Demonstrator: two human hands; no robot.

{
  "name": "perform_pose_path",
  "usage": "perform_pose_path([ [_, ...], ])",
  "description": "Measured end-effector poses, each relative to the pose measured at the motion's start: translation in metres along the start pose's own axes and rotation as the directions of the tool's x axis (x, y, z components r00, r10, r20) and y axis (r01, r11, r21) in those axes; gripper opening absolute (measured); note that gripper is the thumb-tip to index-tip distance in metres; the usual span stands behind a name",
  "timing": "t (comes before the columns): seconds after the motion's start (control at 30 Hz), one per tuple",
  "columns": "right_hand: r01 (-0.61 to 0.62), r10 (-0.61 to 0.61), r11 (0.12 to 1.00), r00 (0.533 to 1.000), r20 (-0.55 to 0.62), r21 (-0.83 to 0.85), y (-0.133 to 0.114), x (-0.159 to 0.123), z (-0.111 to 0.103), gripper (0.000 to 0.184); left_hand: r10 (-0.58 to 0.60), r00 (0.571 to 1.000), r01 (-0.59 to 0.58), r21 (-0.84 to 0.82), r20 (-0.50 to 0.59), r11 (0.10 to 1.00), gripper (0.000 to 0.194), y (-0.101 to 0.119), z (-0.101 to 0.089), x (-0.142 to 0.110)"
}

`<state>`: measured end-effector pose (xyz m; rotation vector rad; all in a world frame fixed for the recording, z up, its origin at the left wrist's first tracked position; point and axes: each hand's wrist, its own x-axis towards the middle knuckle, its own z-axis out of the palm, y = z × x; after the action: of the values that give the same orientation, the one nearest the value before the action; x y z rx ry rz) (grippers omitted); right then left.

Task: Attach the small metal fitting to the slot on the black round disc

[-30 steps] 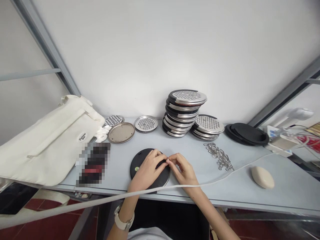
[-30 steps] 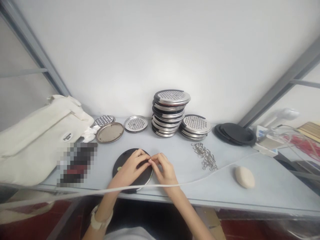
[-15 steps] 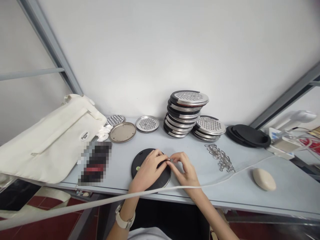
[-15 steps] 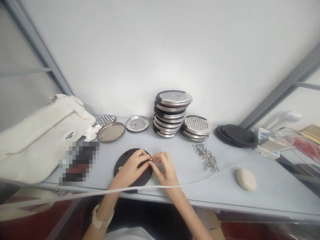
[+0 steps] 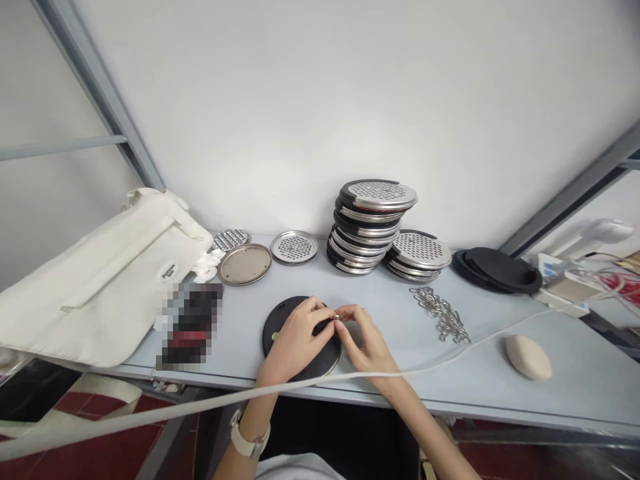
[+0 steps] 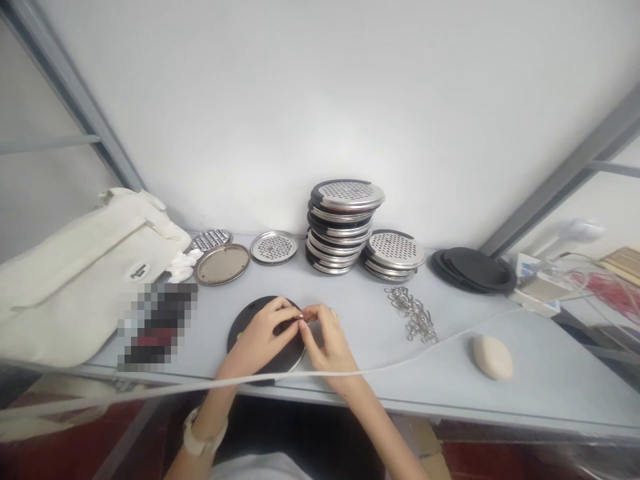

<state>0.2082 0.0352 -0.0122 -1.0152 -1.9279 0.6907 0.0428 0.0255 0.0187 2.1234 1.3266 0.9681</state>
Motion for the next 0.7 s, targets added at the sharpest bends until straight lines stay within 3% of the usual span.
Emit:
perform_pose_path([
  [0.7, 0.003, -0.006, 1.000, 0.996, -0.093, -0.031, 0.008, 0.003, 0.002, 0.003, -0.046, 0.998, 0.040, -0.099, -0.052, 0.994, 0.018, -0.002, 0.000, 0.001],
])
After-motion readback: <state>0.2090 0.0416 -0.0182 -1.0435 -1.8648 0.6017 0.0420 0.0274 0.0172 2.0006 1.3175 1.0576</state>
